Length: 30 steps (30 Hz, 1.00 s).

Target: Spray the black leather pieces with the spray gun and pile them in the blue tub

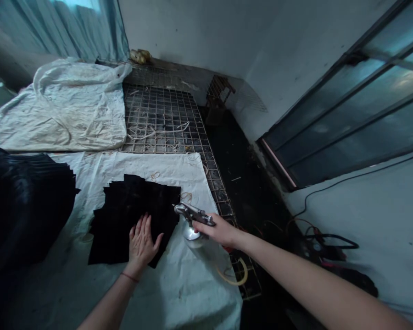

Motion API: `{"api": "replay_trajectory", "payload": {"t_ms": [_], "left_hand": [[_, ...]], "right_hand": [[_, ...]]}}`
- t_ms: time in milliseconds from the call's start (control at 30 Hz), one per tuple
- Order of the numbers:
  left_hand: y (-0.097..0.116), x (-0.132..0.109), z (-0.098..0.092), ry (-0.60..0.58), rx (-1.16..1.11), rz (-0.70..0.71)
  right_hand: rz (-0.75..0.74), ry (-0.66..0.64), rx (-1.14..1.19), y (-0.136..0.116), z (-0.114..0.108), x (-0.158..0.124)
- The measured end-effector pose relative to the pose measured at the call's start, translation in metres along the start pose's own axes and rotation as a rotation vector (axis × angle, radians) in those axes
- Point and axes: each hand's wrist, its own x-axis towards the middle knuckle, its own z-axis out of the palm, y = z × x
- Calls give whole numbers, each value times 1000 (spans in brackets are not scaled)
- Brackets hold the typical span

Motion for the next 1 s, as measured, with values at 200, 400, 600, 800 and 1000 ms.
{"api": "replay_trajectory", "payload": {"t_ms": [200,400,600,800,1000], "left_hand": [[-2,-1,3,13,-32,1],[-3,0,3,11,-55,8],[-3,0,1,14,-63,-7],[-4,1,1,25,-89,-21],[-4,1,2,19,-103,-27]], "right_hand": [[76,16,-150,-11,12,18],[93,33,-225,-19,16,18],[36,126,-306,-26,29,26],[46,152,-379,-22,29,27],[-80,-37,-444,-14,18,19]]}}
